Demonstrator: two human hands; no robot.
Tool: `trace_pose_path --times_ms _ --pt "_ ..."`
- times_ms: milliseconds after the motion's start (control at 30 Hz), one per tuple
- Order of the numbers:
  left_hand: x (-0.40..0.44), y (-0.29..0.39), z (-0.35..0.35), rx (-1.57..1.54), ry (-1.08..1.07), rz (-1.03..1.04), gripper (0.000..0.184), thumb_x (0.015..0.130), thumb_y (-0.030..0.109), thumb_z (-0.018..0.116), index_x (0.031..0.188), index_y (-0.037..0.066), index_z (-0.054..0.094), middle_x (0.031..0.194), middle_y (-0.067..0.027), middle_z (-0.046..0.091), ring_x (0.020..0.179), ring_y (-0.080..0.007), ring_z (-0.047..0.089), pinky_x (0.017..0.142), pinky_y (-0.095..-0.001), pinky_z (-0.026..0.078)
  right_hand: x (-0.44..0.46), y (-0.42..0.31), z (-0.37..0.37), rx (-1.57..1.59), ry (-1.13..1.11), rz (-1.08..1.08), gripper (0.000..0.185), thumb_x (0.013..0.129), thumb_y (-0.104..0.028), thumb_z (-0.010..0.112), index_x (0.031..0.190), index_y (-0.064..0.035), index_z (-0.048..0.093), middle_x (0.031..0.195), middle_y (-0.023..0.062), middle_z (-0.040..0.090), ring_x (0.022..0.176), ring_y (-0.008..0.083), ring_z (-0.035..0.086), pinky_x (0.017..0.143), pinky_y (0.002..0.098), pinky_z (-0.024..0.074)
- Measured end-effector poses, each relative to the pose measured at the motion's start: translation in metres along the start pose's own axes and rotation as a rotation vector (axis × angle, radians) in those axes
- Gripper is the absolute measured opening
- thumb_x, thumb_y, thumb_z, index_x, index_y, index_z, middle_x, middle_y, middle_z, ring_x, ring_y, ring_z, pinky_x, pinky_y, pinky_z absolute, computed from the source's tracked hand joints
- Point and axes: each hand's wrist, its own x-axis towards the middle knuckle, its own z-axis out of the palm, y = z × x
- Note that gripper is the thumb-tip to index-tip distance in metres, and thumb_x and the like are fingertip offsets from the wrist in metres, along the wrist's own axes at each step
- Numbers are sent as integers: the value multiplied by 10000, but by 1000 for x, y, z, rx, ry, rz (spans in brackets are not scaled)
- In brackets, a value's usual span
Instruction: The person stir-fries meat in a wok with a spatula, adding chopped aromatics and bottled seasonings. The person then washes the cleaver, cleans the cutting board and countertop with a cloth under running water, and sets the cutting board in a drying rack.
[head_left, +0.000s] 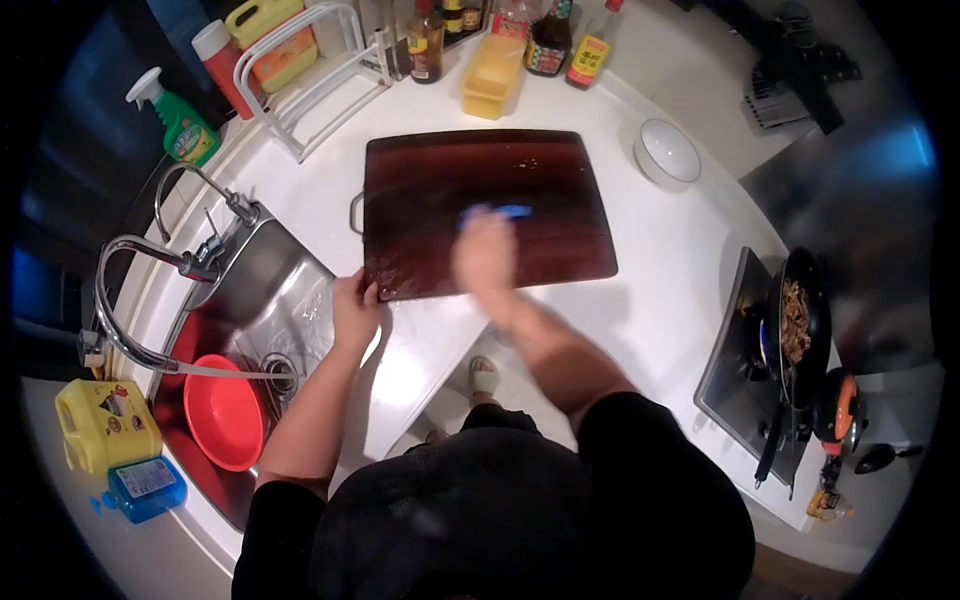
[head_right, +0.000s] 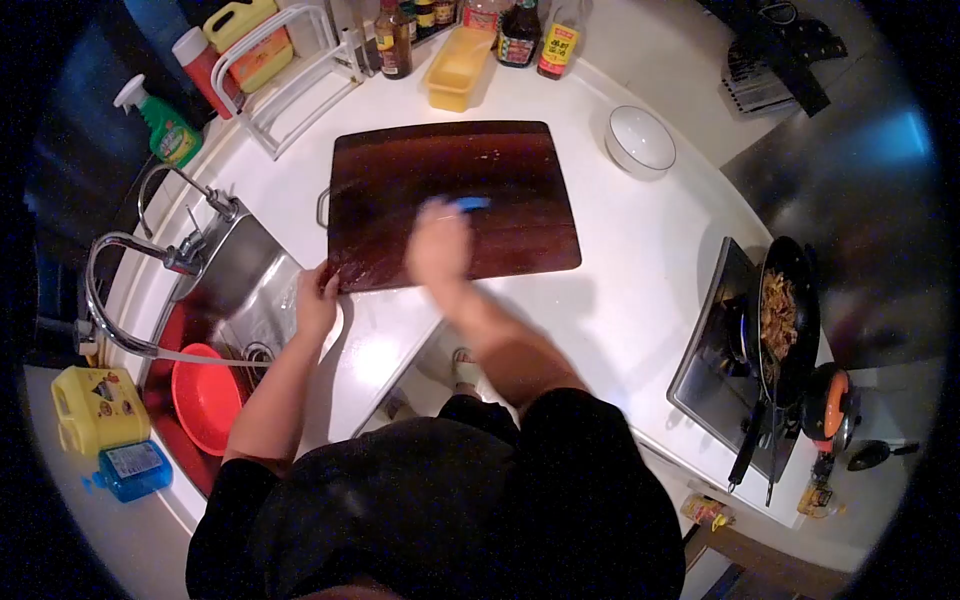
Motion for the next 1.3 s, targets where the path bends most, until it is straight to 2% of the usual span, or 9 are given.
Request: trace_pose_path --times_ms 233,400,567,667,767,867,967,1033,1300 --pt "-40 -43 -46 -358 -55 -428 410 749 58 590 1121 -12 433 909 -108 524 776 -162 523 686 -248 426 -22 -131 -23 1162 -378 -249 397 703 -70 551 1064 26 419 971 210 396 900 324 426 794 377 359" --pt "-43 -22 -60 -665 -156 -511 603 779 22 558 1288 38 235 948 -68 516 820 -129 494 705 -224 422 96 32 -42 575 432 33 348 779 -102 454 1118 -26 438 938 204 441 840 323 456 743 398 383" --pt "-38 -17 -67 -564 -279 -493 682 769 -39 537 1325 75 159 1031 -73 505 885 -132 488 796 -222 391 121 35 12 47 19 324 217 783 -139 409 941 -35 516 890 159 510 802 294 522 691 385 432" --pt "-44 -32 -62 -554 -282 -450 699 766 -30 546 1326 67 139 1024 -81 506 888 -137 485 805 -224 381 76 -85 22 -63 -47 -66 231 776 -158 425 982 -78 494 905 119 502 820 237 506 657 348 426" --pt "-47 -29 -61 -663 -244 -430 667 760 8 572 1301 36 183 1020 -99 507 899 -166 485 789 -234 389 17 -201 19 253 -152 -310 199 776 -159 429 916 -41 508 851 154 489 835 280 482 676 411 399" --pt "-49 -49 -58 -227 -204 106 574 767 14 561 1253 18 254 962 -118 538 872 -156 505 739 -251 410 -24 -263 15 1057 -311 -267 164 781 -89 448 915 -6 490 914 172 446 878 293 456 740 386 382" --pt "-52 -25 -64 -527 -283 -435 605 759 -19 549 1270 40 232 934 -103 546 841 -148 518 729 -254 415 8 -244 10 1538 -228 -13 231 742 -3 470 972 6 469 973 156 384 885 274 447 777 346 365" --pt "-53 -9 -72 -604 -277 -416 697 754 -32 551 1310 85 147 943 -92 536 842 -147 521 745 -250 412 54 -161 -34 930 235 -228 284 749 -29 477 1031 -3 469 974 150 375 852 257 442 808 352 356" --pt "-54 -16 -72 -550 -365 -406 806 758 12 568 1336 99 13 1197 -145 416 1066 -194 436 888 -247 327 131 45 38 125 212 91 300 729 -201 555 980 -36 552 932 161 516 840 320 495 733 382 407"
